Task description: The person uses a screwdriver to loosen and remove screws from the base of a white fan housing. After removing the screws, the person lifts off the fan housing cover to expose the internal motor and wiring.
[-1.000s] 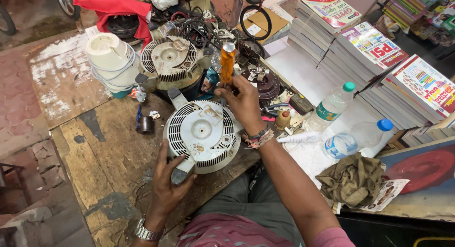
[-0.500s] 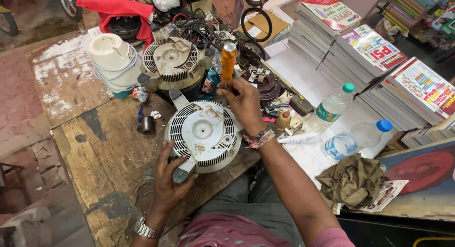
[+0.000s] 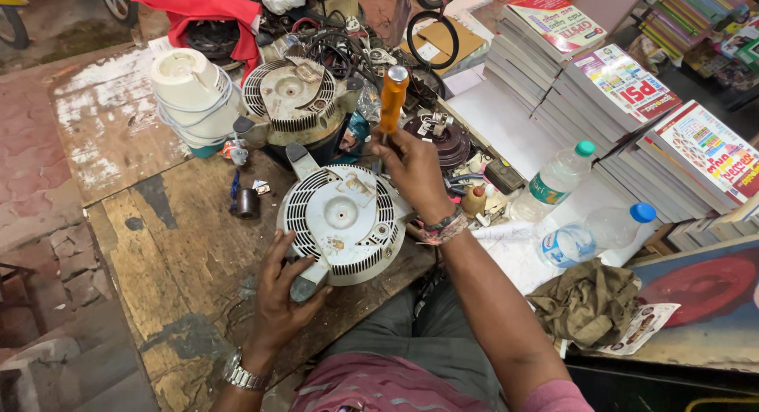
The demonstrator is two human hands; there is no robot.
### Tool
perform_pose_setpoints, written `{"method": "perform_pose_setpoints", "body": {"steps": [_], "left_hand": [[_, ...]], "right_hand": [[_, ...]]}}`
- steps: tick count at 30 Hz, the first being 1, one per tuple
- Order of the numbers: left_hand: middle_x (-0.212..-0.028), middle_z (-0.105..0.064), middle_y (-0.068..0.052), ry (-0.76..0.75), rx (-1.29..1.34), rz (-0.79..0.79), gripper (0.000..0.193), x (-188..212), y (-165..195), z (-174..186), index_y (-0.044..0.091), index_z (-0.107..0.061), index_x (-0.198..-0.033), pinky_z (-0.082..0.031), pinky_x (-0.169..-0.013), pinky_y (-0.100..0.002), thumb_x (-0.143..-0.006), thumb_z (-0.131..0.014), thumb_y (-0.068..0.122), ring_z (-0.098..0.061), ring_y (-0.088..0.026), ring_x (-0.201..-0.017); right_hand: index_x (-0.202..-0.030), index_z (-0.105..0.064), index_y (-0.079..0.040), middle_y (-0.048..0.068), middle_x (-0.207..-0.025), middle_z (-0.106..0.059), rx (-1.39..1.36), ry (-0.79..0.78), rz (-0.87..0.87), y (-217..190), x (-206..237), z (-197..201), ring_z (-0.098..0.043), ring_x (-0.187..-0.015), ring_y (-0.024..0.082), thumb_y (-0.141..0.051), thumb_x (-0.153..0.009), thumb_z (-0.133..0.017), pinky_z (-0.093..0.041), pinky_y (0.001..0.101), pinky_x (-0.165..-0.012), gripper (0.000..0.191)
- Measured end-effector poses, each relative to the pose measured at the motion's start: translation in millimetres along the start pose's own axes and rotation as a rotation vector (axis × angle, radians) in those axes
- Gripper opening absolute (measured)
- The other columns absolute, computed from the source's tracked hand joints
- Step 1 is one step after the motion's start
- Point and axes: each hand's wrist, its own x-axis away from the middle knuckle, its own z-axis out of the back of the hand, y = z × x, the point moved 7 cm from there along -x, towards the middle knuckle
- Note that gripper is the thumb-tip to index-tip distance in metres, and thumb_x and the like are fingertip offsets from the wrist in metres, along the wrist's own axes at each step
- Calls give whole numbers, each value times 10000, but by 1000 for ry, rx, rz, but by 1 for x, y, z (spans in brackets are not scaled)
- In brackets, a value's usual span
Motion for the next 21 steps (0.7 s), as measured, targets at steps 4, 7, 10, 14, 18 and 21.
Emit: {"method": "perform_pose_setpoints", "body": {"steps": [4,7,10,14,18,21], "left_hand": [[-1581,-405,-162,0,-2,-7,659,1,-4,-1,181,-596,-1258,-330,-1217,-568,-682,-906,262,-349,-401,-1502],[-1580,-398,-170,5,-16,-41,679,-1,-3,-1,176,-590,-1267,-316,-1227,-577,-678,-908,284,-342,-397,-1496],[-1562,-409,-177,-30,-51,-28,702,-5,-2,0,163,-590,-1257,-303,-1214,-586,-649,-917,290,-341,-395,-1482],[-1540,-444,-180,-27,-37,-69,677,-15,11,11,147,-599,-1245,-349,-1203,-555,-658,-917,258,-376,-405,-1470],[-1517,-482,-179,-6,9,-50,627,-30,22,21,108,-621,-1202,-404,-1189,-511,-651,-910,188,-430,-405,-1454],[-1516,-488,-186,17,63,-38,609,-39,33,28,70,-628,-1189,-416,-1180,-496,-648,-900,131,-446,-405,-1455]], "right_hand": [[-1315,-599,4,74,-1133,-770,-220,-89,123,-14,1,3,-718,-1053,105,-23,-1029,-608,-555,287,-910,288],[-1145,-670,8,89,-960,-794,85,-19,31,-9,2,7,-756,-879,132,-159,-937,-777,-577,298,-800,287],[-1150,-709,-11,113,-922,-779,246,37,-65,0,3,9,-752,-819,161,-199,-946,-782,-569,317,-765,287],[-1236,-693,-29,88,-1046,-797,-25,37,21,0,3,14,-762,-948,139,-146,-975,-689,-589,305,-859,286],[-1335,-657,-41,84,-1171,-746,-267,154,145,-7,16,50,-709,-1058,147,-100,-1090,-581,-563,315,-972,263],[-1301,-672,-40,64,-1144,-719,13,257,190,-5,48,83,-690,-1021,149,-90,-1032,-676,-551,323,-918,274]]}}
